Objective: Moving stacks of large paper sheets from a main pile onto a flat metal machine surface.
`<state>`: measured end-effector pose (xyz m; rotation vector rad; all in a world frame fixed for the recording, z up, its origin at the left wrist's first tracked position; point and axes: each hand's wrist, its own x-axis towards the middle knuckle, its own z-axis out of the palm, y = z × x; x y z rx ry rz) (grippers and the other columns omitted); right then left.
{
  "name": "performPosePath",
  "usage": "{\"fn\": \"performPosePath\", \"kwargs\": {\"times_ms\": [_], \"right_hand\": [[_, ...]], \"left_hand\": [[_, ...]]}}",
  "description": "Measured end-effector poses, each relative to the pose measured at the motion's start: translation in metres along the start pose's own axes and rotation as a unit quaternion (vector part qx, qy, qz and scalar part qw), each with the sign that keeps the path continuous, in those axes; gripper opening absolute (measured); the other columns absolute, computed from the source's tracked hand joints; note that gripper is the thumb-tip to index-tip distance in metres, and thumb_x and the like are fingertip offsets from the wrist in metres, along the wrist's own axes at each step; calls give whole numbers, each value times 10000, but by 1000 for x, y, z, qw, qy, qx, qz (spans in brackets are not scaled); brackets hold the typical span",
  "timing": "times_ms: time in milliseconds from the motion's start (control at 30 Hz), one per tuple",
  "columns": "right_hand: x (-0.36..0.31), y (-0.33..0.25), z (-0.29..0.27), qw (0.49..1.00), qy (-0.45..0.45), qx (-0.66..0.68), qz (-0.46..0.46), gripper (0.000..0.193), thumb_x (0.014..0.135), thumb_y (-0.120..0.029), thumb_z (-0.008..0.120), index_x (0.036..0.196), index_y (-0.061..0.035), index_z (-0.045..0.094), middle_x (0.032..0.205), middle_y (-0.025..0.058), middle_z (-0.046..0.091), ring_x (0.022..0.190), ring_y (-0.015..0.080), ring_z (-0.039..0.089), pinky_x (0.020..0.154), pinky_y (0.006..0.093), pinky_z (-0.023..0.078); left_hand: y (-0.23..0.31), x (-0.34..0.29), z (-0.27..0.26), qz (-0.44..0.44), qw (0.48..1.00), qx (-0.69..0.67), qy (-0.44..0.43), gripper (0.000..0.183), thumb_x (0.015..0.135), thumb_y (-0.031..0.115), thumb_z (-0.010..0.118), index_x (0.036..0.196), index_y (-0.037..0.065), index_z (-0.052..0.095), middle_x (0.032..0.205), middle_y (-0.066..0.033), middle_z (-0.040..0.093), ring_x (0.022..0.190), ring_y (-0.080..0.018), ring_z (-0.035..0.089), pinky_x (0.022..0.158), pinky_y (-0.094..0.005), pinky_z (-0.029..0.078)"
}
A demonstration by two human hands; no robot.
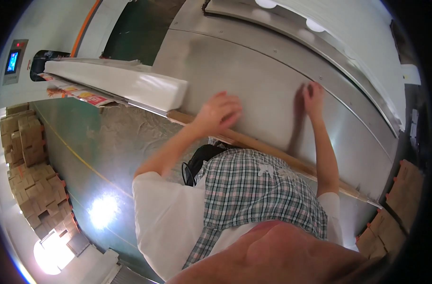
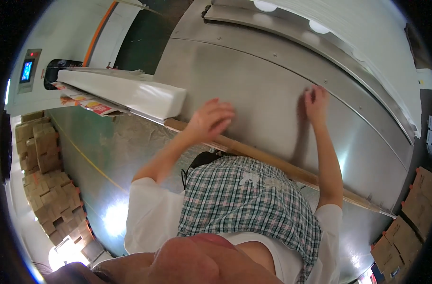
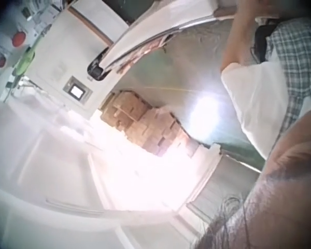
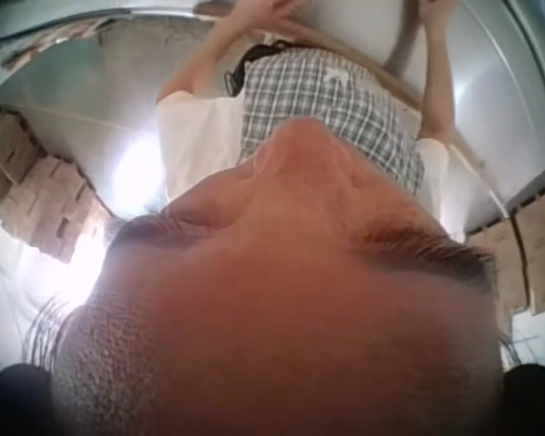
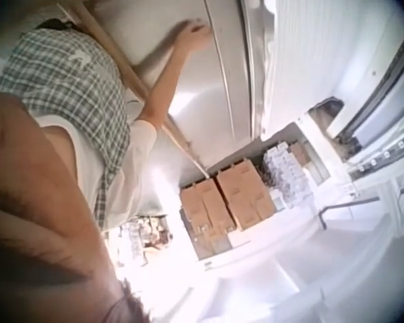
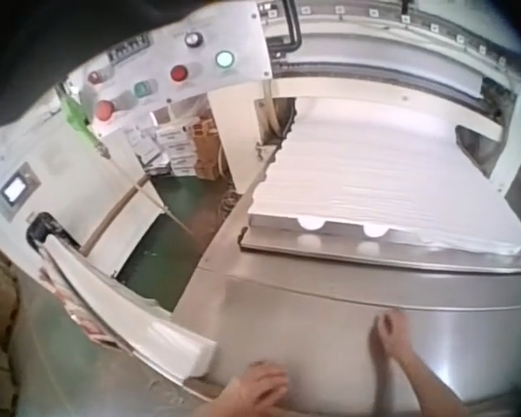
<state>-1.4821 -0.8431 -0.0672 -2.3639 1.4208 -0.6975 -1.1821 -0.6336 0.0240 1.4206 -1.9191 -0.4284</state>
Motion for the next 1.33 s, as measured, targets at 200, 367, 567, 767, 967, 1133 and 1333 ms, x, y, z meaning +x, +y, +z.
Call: {"fn": "performPosePath", "kwargs": {"times_ms": [200,367,567,767,967,1133,1333], "right_hand": [[-20,46,-3,989,53,-139,17,354,824,-198,505,1169,-119,491,1261,124,417,1135,326,404,945,432,320],[-18,38,-3,984,42,-169,39,356,833,-158,469,1182,-86,483,1264,132,421,1152,311,396,955,416,310],[-13,29,-8,985,25,-165,45,371,821,-107,462,1190,-70,477,1282,133,408,1167,303,388,965,404,296],[-6,25,-9,983,2,-170,63,387,818,-86,449,1203,-60,463,1296,141,388,1175,311,374,970,403,287],[-5,26,-9,982,-5,-178,67,393,818,-93,442,1209,-59,457,1298,144,382,1174,318,368,977,402,275],[-4,24,-10,981,-11,-178,71,396,812,-90,443,1206,-53,457,1293,146,386,1169,316,372,971,402,279],[-3,21,-11,982,-5,-176,72,395,814,-93,441,1207,-69,460,1299,146,377,1175,316,367,975,400,271]], "left_hand": [[-111,87,-23,-203,976,59,57,230,812,258,570,1010,143,593,909,-108,634,790,-303,606,690,-352,488],[-227,194,-46,-226,950,42,210,276,780,279,587,987,98,614,848,-122,643,781,-247,626,694,-342,474],[-331,280,-42,-265,902,17,340,265,785,261,569,932,50,632,810,-68,638,760,-160,591,682,-305,456],[-374,328,-16,-297,845,-78,437,260,791,267,551,946,70,616,840,-60,621,767,-151,571,667,-296,444],[-394,341,-10,-297,849,-100,425,287,801,295,533,990,88,591,874,-72,610,793,-143,563,681,-287,435],[-406,328,-23,-285,866,-193,363,311,808,318,518,1027,103,571,902,-81,600,814,-137,557,692,-279,427],[-401,313,-34,-332,816,-363,305,140,759,199,575,827,87,624,796,-8,572,753,-128,522,641,-250,397]]}}
